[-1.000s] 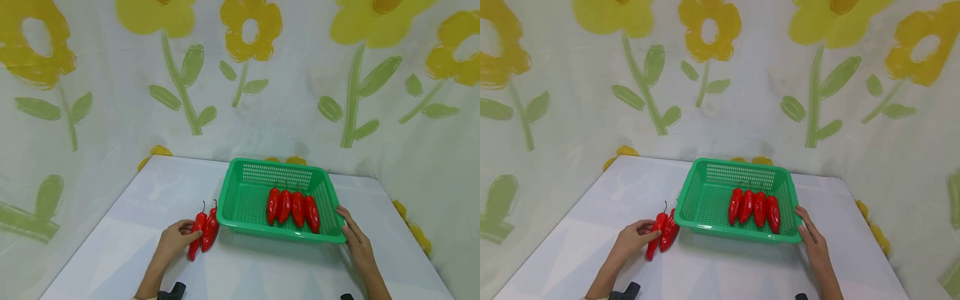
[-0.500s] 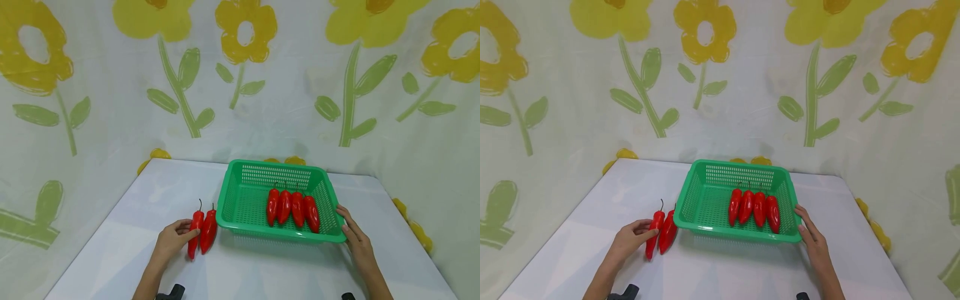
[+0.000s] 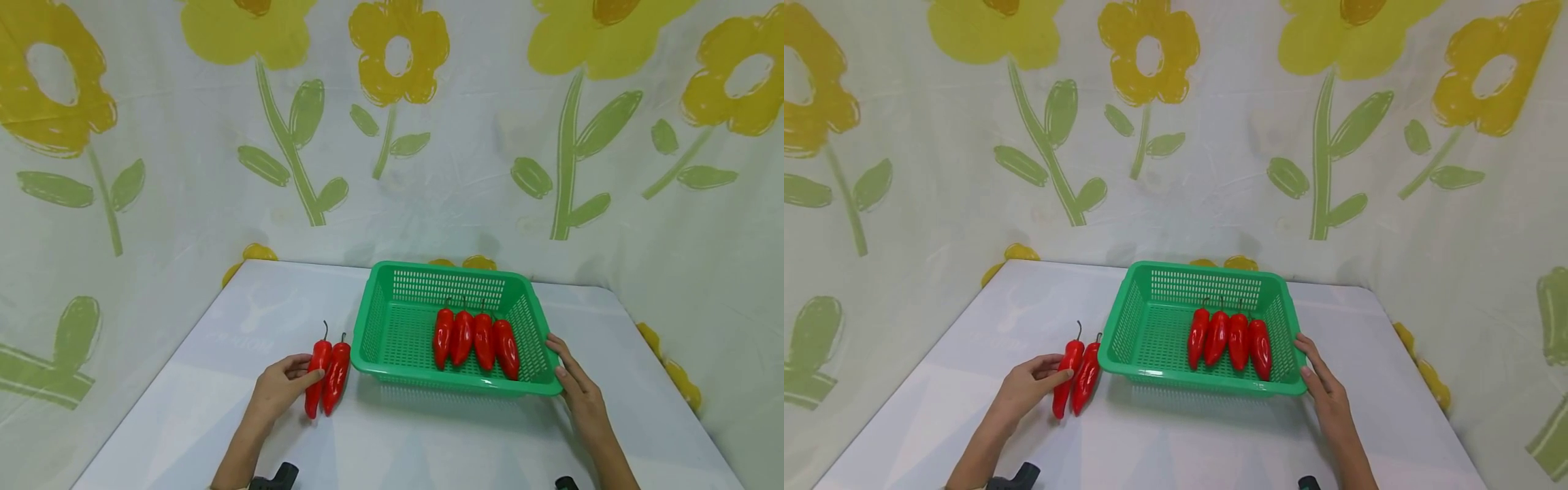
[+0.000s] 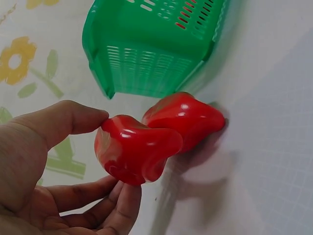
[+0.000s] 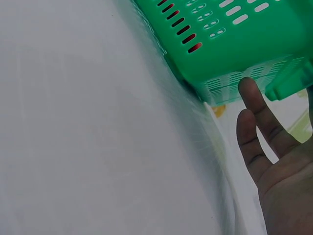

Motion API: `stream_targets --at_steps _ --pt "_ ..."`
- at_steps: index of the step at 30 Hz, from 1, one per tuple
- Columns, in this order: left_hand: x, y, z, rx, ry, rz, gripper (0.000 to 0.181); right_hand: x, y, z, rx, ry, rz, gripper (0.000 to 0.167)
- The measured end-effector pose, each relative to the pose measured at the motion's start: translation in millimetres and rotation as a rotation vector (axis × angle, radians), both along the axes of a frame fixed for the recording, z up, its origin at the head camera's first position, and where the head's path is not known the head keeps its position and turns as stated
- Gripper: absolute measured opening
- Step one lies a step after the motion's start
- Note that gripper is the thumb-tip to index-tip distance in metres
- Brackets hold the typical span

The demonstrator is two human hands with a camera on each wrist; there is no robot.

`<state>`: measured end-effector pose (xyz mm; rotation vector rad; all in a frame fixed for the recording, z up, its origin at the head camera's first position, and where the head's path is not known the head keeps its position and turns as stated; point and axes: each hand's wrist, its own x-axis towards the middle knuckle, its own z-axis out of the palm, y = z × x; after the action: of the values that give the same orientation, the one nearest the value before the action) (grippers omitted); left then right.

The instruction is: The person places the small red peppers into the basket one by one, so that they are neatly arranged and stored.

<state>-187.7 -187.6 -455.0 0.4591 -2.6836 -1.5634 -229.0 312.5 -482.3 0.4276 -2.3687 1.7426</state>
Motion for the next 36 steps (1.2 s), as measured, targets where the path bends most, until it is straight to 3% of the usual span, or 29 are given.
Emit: stream_targets --at_steps 12,36 --pt "-4.3 -3.7 6.4 -0.010 0.011 -0.006 0.055 -1.6 -0.2 -0.4 0.028 0.021 -0.010 0.046" --pt "-19.5 3.2 41.9 0.062 0.034 -0.050 0.061 -0.9 1.4 -2.0 0.035 -0.002 -0.017 0.046"
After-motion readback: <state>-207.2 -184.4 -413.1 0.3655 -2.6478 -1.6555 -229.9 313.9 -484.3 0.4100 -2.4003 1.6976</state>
